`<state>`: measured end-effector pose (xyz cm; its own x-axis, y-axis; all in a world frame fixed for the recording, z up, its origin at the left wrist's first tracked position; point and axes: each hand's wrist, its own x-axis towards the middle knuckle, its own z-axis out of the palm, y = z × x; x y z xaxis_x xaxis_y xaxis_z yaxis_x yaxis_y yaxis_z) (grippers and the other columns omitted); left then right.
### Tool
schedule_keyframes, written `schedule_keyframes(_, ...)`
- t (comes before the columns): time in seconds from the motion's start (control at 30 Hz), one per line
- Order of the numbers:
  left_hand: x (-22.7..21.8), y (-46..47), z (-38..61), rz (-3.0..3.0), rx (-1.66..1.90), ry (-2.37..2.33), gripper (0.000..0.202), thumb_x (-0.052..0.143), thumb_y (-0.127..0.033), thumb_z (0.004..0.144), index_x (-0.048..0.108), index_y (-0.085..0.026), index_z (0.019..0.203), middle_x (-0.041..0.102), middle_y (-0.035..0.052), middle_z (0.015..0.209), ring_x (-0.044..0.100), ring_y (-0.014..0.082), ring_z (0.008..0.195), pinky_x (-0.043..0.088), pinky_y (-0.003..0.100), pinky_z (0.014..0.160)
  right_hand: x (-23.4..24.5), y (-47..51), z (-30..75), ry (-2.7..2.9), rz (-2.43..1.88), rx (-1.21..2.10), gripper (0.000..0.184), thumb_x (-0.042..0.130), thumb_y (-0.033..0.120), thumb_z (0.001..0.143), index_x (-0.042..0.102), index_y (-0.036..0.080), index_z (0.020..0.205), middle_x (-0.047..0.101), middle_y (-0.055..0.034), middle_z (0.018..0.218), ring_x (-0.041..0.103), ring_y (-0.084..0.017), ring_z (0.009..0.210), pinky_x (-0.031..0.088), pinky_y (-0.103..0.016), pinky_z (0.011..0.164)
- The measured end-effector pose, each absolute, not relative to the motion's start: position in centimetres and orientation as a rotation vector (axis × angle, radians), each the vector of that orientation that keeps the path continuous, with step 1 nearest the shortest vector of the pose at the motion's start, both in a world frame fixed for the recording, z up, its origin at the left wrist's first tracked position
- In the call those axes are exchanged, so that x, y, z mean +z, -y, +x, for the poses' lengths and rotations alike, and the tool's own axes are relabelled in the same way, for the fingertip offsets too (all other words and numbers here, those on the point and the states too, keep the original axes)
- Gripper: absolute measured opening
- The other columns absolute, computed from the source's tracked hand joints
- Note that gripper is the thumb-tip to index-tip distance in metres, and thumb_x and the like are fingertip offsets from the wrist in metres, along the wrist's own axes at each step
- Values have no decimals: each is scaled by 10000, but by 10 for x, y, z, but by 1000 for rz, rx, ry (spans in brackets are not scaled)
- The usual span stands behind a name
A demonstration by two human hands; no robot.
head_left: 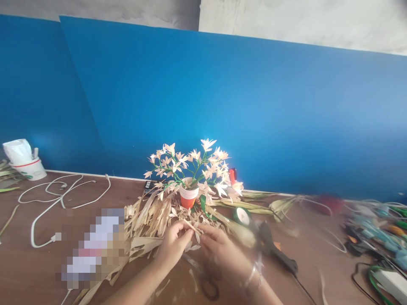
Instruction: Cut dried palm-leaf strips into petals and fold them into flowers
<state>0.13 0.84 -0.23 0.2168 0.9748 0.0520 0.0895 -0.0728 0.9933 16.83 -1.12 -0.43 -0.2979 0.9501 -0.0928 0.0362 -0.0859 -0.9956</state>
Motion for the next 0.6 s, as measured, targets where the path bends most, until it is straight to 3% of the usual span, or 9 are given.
schedule_keyframes(0.13,-1,-6,6,1229,1015,-1131,156,555,-300,710,558,-164,635,446,-58,502,377,101,484,298,211,488,4,15,165,1623,-1240,1247,348,473,237,836,658,217,1130,549,16,567,444,-112,530,379,-221,517)
schedule_keyframes(0.23,1,-3,9,1102,1025,-1187,152,545,-279,669,511,-174,565,411,-67,471,330,87,461,265,203,468,8,21,156,1892,-1379,810,467,392,109,799,636,267,1166,668,-37,742,556,-155,635,422,-225,553)
schedule_keyframes(0.33,3,0,12,1065,1033,-1209,185,536,-271,647,465,-180,503,398,-63,465,324,85,473,262,202,473,4,23,154,2080,-1576,385,619,384,31,722,559,308,1247,672,-48,791,582,-148,601,424,-214,543)
schedule_keyframes(0.47,0,0,11,1153,974,-1261,216,529,-319,678,458,-188,521,384,-67,460,336,93,466,266,206,472,0,17,168,2051,-1692,256,626,396,29,716,523,274,1278,669,-49,809,602,-148,594,433,-211,537)
schedule_keyframes(0.6,-5,-9,3,1505,946,-1384,158,505,-300,729,566,-179,647,556,-12,589,496,148,568,368,247,577,0,15,174,1988,-1665,303,407,364,165,865,530,227,1232,690,-37,767,627,-165,651,416,-220,568)
